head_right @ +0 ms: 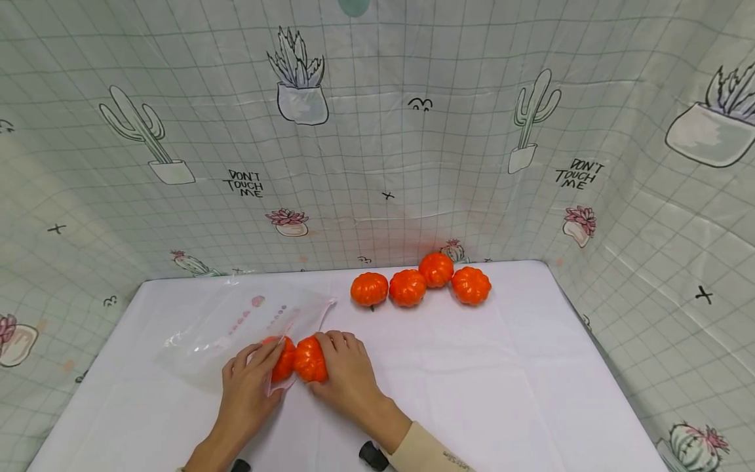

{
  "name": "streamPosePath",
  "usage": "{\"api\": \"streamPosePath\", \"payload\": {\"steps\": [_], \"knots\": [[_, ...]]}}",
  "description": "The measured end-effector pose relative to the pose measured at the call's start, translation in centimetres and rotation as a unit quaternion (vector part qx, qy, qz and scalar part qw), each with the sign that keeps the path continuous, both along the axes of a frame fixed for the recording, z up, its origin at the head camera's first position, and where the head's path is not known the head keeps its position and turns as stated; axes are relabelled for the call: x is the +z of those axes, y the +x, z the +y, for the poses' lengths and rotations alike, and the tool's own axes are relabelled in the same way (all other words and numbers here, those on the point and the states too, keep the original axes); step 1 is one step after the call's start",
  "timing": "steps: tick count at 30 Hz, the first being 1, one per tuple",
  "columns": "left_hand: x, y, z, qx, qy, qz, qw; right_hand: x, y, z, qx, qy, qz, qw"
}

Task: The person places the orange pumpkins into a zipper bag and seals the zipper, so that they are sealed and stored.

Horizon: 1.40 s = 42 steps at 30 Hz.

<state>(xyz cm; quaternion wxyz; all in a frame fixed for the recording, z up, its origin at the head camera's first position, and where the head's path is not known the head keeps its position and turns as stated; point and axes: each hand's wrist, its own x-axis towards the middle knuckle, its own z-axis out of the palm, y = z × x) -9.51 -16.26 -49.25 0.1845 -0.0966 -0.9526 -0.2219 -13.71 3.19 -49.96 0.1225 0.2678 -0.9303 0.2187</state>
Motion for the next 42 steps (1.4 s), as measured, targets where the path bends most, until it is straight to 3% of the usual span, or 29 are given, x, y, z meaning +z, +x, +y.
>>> {"api": "streamPosePath", "payload": {"steps": [10,21,32,37,42], "knots": [[0.2,-0.1,0.2,-0.018,-0.018,0.048,0.9985,0.4,-0.1,-1.7,0.021,0.009,-0.015,1.000],[0.1,-0.2,0.3,-0.020,-0.036,0.050,0.9979,0.2,-0.7,-3.4,0.032,0.000,-0.052,0.998],[0.2,-0.1,0.3,-0.023,-0.036,0.039,0.9984,-0.2,-1.0,-2.6,0.049,-0.003,-0.109,0.993],[0.3,-0.1,0.4,-0.022,-0.043,0.031,0.9984,-0.4,-1.1,-2.1,0.059,0.017,-0.104,0.993],[0.4,-0.2,0.5,-0.026,-0.034,0.040,0.9983,-0.5,-1.3,-2.2,0.064,-0.006,-0.080,0.995]]}}
